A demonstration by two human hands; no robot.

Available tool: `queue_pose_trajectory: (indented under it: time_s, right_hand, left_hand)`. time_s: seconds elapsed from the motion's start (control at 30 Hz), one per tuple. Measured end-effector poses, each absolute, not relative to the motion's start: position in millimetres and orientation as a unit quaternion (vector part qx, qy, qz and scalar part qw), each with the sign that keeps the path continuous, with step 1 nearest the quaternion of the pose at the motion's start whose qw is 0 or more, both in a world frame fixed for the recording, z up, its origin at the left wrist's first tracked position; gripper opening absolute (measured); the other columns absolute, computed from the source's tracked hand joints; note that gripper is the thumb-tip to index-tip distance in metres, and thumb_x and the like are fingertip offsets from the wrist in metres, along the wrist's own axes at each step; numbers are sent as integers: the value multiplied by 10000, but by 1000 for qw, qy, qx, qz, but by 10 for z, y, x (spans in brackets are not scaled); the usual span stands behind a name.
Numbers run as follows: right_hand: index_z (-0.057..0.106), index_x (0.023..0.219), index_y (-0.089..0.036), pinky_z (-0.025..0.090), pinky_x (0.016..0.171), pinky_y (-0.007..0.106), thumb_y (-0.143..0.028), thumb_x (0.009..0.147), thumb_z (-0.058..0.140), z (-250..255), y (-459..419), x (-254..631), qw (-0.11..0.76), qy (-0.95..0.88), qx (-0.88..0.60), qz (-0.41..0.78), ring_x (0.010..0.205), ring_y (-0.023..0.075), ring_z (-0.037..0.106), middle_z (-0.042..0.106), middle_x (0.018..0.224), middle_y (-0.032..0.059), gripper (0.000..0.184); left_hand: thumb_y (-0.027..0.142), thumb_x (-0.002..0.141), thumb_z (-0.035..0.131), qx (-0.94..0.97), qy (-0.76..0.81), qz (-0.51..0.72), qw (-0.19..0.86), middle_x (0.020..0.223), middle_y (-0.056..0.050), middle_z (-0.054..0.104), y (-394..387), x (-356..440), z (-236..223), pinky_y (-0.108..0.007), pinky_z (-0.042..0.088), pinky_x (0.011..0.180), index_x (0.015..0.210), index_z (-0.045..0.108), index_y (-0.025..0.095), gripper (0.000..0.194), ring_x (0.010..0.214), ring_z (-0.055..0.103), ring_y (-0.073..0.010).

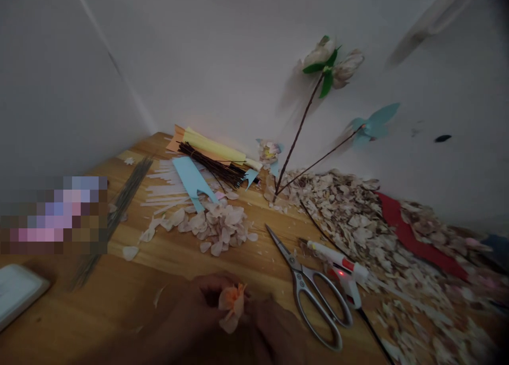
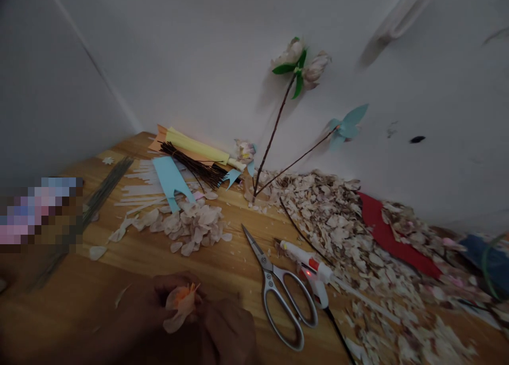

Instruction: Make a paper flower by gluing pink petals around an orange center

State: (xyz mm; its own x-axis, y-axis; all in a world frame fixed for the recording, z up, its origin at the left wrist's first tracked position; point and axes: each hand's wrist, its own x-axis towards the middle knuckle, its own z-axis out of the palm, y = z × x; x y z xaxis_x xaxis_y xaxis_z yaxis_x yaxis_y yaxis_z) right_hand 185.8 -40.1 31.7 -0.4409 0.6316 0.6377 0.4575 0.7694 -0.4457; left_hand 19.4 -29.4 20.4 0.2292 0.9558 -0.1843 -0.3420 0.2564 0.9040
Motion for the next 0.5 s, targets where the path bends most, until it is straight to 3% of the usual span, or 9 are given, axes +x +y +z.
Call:
queue_pose_trajectory:
  time_s: [0.27, 0.5]
  right_hand:
    - [623, 1074, -217, 549, 568, 215, -197, 876, 451, 329, -430, 1878, 409, -840, -332, 131, 687, 161, 698, 742, 834, 66, 263]
    - [612, 1109, -222, 550, 529, 214, -168, 869, 464, 329, -416, 1893, 411, -842, -331, 114, 639, 158, 695, 744, 813, 53, 287]
  left_hand:
    - [128, 476, 827, 367, 409, 488, 679, 763, -1, 720, -344, 198, 201, -231, 481, 612, 569, 734, 237, 171, 671, 651, -153]
    - [128, 470, 832, 388, 410, 476, 675, 763, -32, 734, -333, 201, 234, -231, 503, 604, 559, 723, 209, 162, 660, 658, -154]
